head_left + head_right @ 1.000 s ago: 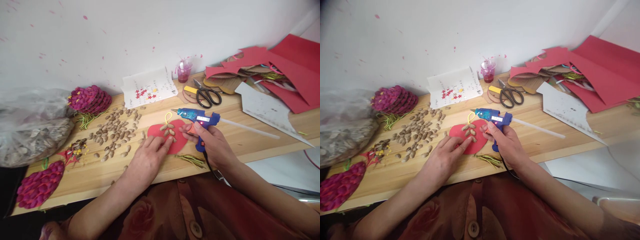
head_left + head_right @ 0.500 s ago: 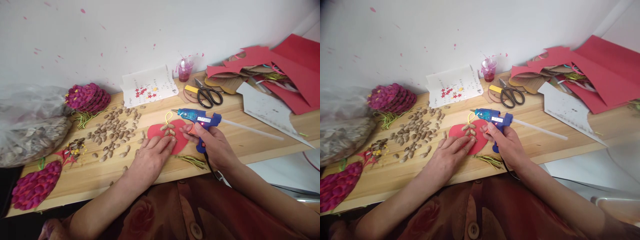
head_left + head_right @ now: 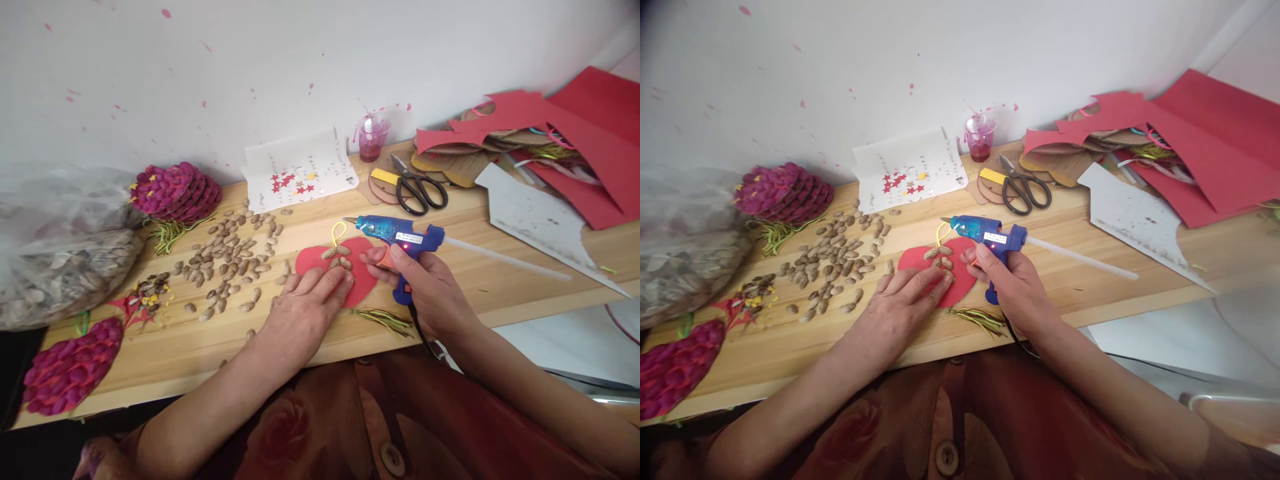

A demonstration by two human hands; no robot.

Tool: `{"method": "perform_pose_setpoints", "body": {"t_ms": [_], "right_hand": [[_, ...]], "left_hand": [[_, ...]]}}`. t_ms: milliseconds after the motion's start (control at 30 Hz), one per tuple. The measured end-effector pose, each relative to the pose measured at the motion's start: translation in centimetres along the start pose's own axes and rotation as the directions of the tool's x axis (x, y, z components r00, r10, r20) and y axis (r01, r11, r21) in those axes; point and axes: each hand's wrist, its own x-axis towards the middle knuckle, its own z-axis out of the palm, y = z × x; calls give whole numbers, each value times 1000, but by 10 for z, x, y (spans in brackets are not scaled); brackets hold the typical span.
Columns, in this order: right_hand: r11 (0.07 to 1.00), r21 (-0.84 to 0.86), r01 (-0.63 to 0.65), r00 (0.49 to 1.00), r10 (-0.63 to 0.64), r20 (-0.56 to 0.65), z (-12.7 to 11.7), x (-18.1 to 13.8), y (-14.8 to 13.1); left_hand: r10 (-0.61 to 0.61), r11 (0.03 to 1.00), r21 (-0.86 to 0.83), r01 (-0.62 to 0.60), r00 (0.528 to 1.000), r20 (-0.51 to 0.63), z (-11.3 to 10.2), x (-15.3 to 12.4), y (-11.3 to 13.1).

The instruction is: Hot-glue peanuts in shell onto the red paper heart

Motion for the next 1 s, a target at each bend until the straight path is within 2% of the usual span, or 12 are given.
{"method": "perform_pose_setpoints", "body": {"t_ms": [333,600,1000], "right_hand": [[1000,-2,2,1000,-2,-10,1,0,0],[1000,-2,24,1000,-24,-10,3,-1,-1],[1000,-9,26,1000,-26,-11,2,-1,0]], "left_hand": [[4,998,62,-3,1000,-27,3,0,5],[-76,996,-59,70,991,-106,6,-8,3],[-47,999,18,48,997,-66,7,-2,8]]}}
